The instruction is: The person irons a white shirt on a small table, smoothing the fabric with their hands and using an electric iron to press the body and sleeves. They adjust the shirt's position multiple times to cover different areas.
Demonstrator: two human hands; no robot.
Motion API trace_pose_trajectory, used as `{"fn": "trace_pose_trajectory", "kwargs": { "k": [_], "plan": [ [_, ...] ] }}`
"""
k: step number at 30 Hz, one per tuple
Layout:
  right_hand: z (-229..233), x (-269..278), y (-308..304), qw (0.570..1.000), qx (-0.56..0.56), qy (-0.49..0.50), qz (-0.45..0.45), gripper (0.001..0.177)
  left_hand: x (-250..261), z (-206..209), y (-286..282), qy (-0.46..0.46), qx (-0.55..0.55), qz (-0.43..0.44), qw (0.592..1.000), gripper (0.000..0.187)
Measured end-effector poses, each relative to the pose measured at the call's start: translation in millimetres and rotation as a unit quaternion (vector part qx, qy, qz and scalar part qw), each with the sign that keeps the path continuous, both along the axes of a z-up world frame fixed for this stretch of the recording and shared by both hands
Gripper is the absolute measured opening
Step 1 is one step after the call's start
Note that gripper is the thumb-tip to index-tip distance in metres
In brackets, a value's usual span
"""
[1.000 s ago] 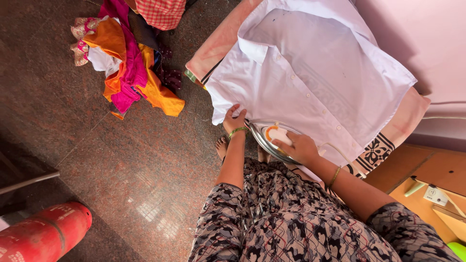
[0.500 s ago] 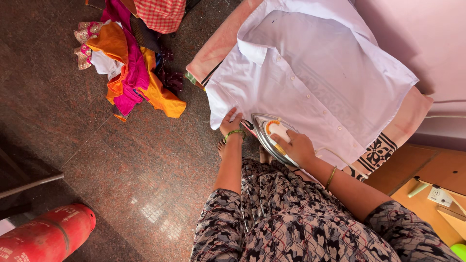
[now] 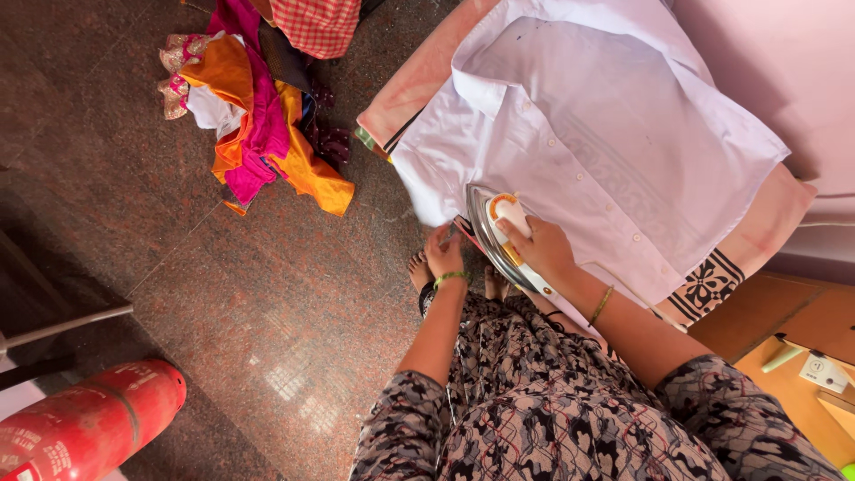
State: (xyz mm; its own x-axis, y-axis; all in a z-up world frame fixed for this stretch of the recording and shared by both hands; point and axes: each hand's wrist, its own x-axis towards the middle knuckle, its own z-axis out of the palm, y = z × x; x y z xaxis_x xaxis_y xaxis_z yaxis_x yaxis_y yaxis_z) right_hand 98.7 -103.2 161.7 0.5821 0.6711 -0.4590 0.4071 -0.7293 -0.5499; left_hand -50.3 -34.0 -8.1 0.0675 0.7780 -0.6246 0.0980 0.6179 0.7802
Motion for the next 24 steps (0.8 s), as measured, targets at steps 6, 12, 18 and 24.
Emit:
{"fn": "trace_pose_trajectory", "kwargs": {
  "k": [6, 12, 18, 24],
  "plan": [
    [-7, 20, -40, 0.988, -0.084, -0.028, 0.124, 0.071, -38, 13, 7, 0.232, 0.167, -0.124, 0.95, 0.033],
    [-1, 24, -73, 0.992, -0.071, -0.004, 0.106, 0.071, -14, 47, 58, 0.288, 0.429, -0.578, 0.632, 0.051],
    [-7, 25, -68, 0.988, -0.066, -0.033, 0.139, 0.068, 24, 62, 96, 0.402, 0.318, -0.689, 0.512, 0.08],
    [-2, 16, -49, 0.995, -0.045, -0.019, 0.088, 0.069, 27, 65, 95, 0.4, 0.298, -0.668, 0.552, 0.084]
  ]
}}
